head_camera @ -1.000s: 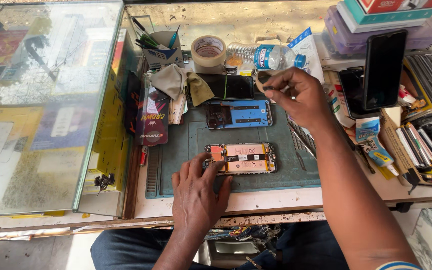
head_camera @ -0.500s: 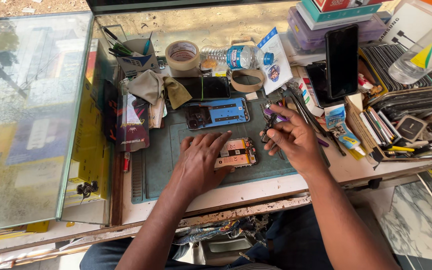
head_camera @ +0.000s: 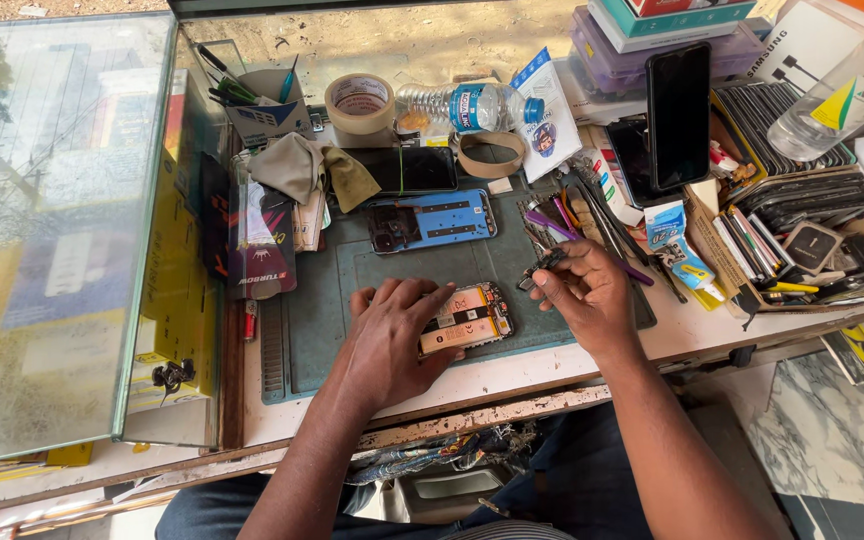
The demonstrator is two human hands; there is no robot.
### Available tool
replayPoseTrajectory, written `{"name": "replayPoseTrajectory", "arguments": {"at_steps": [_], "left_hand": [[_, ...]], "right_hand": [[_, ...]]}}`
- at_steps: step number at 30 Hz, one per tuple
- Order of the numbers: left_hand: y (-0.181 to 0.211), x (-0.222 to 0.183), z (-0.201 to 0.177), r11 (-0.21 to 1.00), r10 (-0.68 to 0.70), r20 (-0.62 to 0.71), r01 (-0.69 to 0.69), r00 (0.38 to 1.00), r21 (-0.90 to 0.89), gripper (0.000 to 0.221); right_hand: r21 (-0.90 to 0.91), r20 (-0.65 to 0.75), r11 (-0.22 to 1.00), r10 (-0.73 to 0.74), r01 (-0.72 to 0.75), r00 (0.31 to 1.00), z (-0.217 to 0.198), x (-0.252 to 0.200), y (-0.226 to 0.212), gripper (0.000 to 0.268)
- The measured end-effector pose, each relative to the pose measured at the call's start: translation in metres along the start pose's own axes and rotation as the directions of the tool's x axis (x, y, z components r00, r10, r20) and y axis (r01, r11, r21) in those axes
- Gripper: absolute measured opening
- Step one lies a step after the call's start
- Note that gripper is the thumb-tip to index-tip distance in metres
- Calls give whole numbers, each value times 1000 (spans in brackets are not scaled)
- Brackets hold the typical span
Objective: The person works on a disassembled smartphone at a cluttered workbench. They handle the phone's internal components, including the battery and motherboard, and use a screwdriver to remove screws from the device's frame.
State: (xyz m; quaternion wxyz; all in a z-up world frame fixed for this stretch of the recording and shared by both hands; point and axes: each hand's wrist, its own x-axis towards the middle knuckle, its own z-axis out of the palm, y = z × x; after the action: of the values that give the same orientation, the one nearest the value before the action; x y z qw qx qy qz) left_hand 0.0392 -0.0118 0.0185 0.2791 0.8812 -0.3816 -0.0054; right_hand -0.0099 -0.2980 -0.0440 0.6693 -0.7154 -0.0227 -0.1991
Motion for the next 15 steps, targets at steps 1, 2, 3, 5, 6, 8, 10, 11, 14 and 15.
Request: {"name": "replayPoseTrajectory", "arguments": {"at_steps": [1,2,3,5,6,8,10,11,14,15], "left_hand": [[0,-1,0,1000,4,-5,-4,1000,6,73],[0,-2,1,1000,11,-10,-11,1000,12,72],[0,-2,2,1000,19,-15,-19,1000,17,71],[-1,-1,5,999,22,-4,-21,1000,50,69],[-2,-2,6,998,19,0,-19,1000,66,68],[-4,-2,8,998,16,4,-16,1000,57,68],[-6,-3,10,999,16,-2,-15,1000,46,68],[-6,-3,11,999,17,-9,-16,1000,39,68],[-5,-4,11,999,28,-27,-27,999,39,68],[-5,-5,11,999,31,-34,-30,999,42,68]], "right_hand": [[-5,6,1000,4,-4,1000,-1,-1,2,21],[-12,10,1000,7,-7,1000,-3,-1,4,18],[-18,13,1000,10,-10,1000,-4,-1,6,15],[-16,27,998,-52,52,998,-8,-2,8,16],[-14,38,996,-82,83,996,-9,-3,8,16],[-21,10,999,-46,46,999,-11,-3,7,16],[-4,22,1000,-31,31,999,-11,-6,5,16],[16,48,999,-35,34,998,-11,-7,3,17],[79,119,994,-89,79,989,-8,-9,0,26],[102,142,990,-114,100,983,-7,-9,-1,30]]}}
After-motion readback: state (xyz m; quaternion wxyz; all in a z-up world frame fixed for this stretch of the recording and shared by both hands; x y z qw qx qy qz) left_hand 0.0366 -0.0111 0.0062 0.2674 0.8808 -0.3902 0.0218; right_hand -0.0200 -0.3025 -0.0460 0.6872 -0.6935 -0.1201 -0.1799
